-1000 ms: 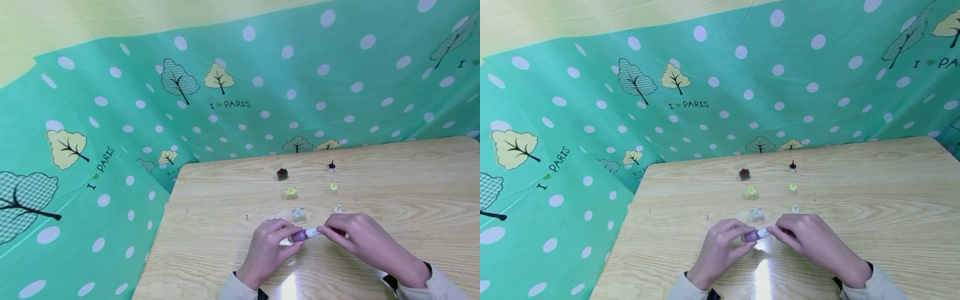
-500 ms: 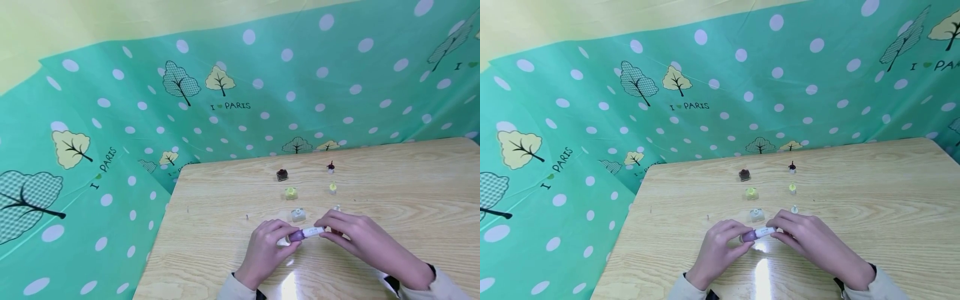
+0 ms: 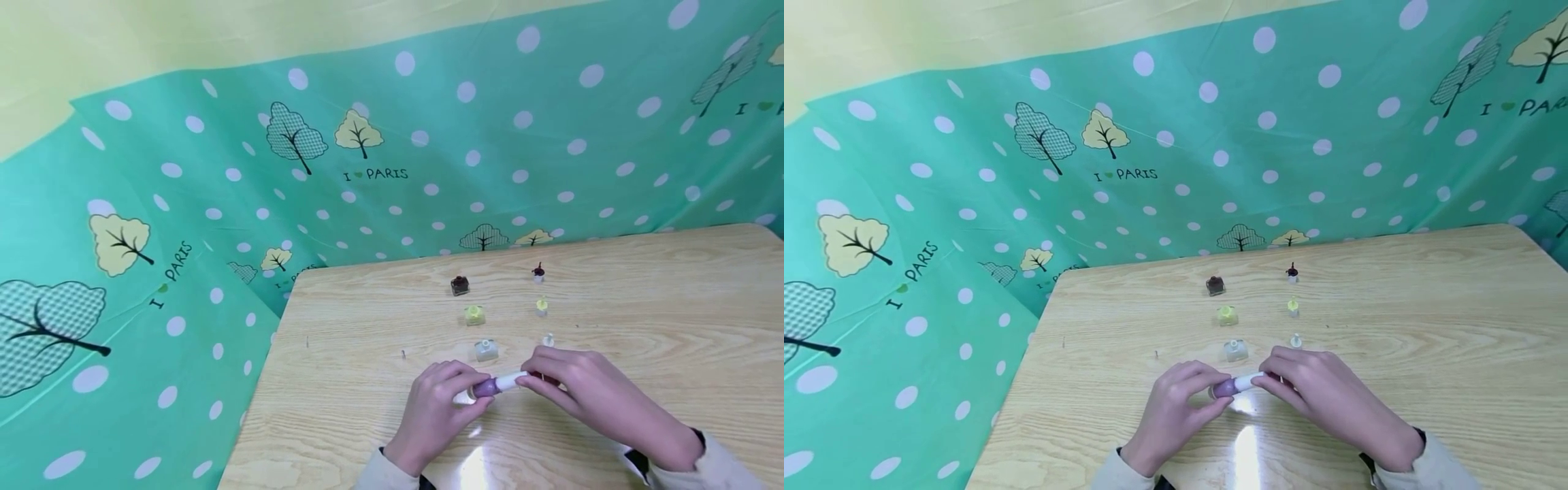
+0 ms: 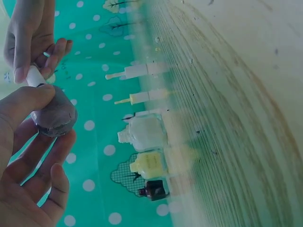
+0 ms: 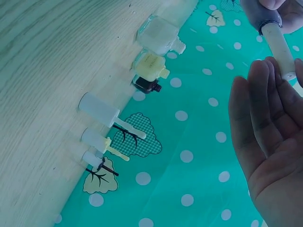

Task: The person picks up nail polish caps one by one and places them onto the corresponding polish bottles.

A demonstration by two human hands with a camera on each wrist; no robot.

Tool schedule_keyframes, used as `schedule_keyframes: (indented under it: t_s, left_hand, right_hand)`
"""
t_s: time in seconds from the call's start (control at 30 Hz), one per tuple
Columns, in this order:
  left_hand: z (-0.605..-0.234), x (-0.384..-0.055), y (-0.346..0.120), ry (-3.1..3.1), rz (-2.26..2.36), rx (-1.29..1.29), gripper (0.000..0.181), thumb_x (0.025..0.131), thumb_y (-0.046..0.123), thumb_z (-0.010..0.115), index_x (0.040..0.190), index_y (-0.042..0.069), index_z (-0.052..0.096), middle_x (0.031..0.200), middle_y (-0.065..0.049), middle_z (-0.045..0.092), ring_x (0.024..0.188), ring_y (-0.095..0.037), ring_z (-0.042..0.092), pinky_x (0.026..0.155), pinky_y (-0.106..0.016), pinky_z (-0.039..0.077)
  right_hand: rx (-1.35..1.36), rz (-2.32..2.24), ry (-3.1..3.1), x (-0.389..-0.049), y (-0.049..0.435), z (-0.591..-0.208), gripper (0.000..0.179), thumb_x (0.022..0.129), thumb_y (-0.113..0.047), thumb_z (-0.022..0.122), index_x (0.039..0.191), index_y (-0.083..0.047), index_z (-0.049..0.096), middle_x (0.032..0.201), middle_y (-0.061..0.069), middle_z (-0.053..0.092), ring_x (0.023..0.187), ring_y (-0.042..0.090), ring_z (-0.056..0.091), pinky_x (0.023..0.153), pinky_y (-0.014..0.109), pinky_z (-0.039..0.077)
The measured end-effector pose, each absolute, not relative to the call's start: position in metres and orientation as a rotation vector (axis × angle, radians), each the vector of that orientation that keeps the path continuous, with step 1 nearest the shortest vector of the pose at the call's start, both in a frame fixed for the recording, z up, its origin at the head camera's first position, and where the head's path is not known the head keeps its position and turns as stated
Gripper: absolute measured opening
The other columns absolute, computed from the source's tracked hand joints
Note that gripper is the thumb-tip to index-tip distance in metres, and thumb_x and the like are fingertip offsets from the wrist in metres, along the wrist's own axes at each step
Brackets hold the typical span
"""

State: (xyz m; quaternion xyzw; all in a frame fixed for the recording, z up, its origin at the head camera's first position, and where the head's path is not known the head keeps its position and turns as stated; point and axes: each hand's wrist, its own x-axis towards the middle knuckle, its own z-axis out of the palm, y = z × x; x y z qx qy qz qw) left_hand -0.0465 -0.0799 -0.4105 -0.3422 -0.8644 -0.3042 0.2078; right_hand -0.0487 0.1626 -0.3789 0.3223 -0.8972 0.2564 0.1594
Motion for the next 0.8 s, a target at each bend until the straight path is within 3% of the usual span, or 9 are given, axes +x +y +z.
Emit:
schedule_keyframes:
  t_s: [0.2, 0.37, 0.53, 0.8]
  left_hand:
    - [-0.4123, -0.0443, -0.0813, -2.404, -0.842, -0.946, 0.02, 0.08, 0.024, 0.084, 0.098, 0.019, 0.076, 0.092, 0.012, 0.071, 0.081, 0.0, 0.064, 0.077, -0.009, 0.046]
    - [-0.413, -0.0436, -0.0826, -2.416, -0.865, -0.94, 0.018, 0.081, 0.022, 0.082, 0.098, 0.019, 0.076, 0.092, 0.013, 0.071, 0.081, 0.001, 0.063, 0.076, -0.009, 0.045]
    - [-0.4142, -0.044, -0.0829, -2.406, -0.865, -0.943, 0.018, 0.081, 0.022, 0.082, 0.097, 0.019, 0.077, 0.091, 0.013, 0.07, 0.08, 0.0, 0.063, 0.076, -0.009, 0.045]
    - [-0.4167, -0.0434, -0.0822, -2.401, -0.835, -0.94, 0.019, 0.079, 0.023, 0.084, 0.097, 0.018, 0.077, 0.087, 0.013, 0.069, 0.076, 0.001, 0.061, 0.073, -0.007, 0.042]
  right_hand:
    - [0.91, 0.799, -2.624, -0.0457, 0.1631, -0.3771, 0.008, 0.089, -0.026, 0.074, 0.091, -0.029, 0.067, 0.077, -0.027, 0.049, 0.062, -0.011, 0.04, 0.05, 0.012, 0.037]
    - [0.98, 0.838, -2.572, -0.0446, 0.1653, -0.3764, 0.019, 0.085, -0.022, 0.078, 0.101, -0.027, 0.068, 0.084, -0.024, 0.056, 0.065, -0.012, 0.044, 0.05, 0.011, 0.039]
    - [1.021, 0.811, -2.544, -0.0457, 0.1661, -0.3761, 0.025, 0.083, -0.013, 0.079, 0.101, -0.027, 0.069, 0.087, -0.024, 0.056, 0.064, -0.011, 0.041, 0.052, 0.009, 0.038]
    - [0.993, 0.751, -2.569, -0.0456, 0.1653, -0.3773, 0.013, 0.087, -0.019, 0.076, 0.094, -0.027, 0.069, 0.084, -0.025, 0.054, 0.064, -0.011, 0.04, 0.053, 0.01, 0.038]
